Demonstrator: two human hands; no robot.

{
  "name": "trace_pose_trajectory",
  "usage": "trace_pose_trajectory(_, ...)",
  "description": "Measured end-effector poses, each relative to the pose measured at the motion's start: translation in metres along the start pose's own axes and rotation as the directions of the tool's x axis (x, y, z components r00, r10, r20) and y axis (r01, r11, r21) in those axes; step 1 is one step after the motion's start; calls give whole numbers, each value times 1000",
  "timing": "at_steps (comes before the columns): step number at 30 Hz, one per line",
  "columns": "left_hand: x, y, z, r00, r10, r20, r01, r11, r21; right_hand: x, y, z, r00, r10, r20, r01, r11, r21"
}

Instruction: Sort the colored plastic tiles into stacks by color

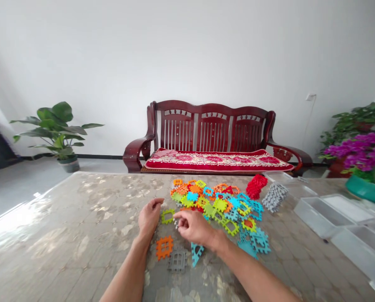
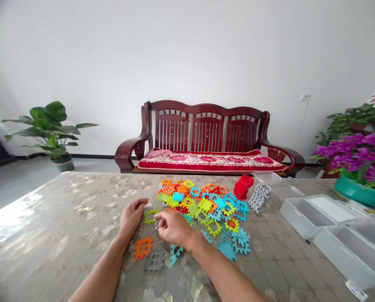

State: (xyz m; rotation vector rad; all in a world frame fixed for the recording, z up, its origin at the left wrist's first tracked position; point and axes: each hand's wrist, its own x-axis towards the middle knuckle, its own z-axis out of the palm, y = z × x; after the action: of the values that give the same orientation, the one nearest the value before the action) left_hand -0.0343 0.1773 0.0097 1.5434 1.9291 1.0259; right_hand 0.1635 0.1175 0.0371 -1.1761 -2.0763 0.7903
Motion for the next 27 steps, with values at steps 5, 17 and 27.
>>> trace_pose_trajectory(5,1,0,0,1000,-16,6,16,1000,11,-5,22,-35,919,378,-108,-151,594,790)
trace_pose_trajectory(17,0,5,-2,1000,-19,10,18,998,62,-45,99,-115,677,559,-479,-405,826,392)
trace_pose_trajectory(27,1,-2,1,1000,5,4,-6,998,62,-42,78,-97,909,177,-377,-365,775,-516)
